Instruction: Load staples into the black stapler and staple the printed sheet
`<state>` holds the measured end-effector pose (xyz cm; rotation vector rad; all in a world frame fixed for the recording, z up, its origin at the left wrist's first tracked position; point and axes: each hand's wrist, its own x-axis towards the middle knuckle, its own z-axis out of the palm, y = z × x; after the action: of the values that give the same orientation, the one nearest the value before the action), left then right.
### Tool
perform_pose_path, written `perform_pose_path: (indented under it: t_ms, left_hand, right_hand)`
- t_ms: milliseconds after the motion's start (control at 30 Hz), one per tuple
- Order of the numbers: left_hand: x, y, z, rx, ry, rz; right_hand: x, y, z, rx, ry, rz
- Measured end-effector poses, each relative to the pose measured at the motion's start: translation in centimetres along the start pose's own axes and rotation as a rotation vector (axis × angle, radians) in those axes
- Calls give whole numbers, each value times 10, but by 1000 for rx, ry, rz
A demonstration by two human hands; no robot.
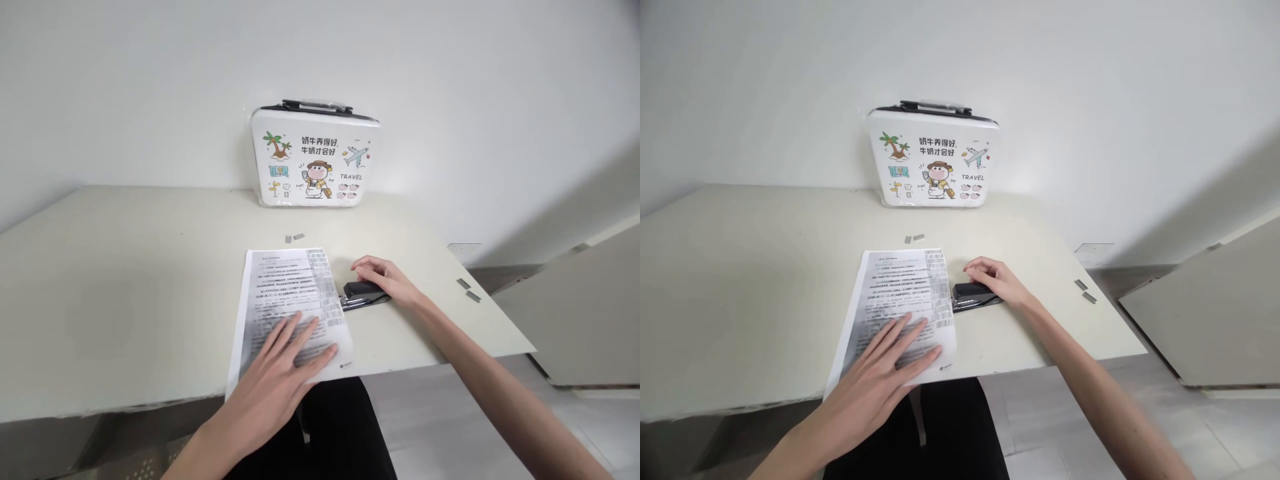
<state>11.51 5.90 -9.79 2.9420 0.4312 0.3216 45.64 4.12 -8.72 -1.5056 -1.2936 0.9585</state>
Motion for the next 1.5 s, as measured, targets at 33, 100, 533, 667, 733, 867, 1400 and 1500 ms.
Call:
perform_pose_path:
  t_ms: [33,100,533,667,733,867,1400,1500]
  left_hand:
    - [2,2,2,-10,-4,8]
    - [7,7,4,-34,-16,16]
    - [49,-7,-6,-294,-27,-78]
    - [82,-20,7,-217,-38,-50]
    - [96,-23,15,-201,-56,-14]
    - [112,-25,24,-191,-88,-9]
    - [119,-24,39,-206,23,-40]
    - [119,-22,38,-204,18,-55]
  right_hand:
    - [-3,0,0,-13,-2,-1]
    - [-9,1,-1,-37,-7,-7]
    - [-26,-36,7,-397,45,-93]
    - [-27,-52,27,-533,65,-84]
    - [-27,-56,35,-564,24,-67]
    - [-27,-57,45,-609,-8,-33]
    - [-26,-51,52,-777,-32,-23]
    - [-26,-51,54,-799,-36,-16]
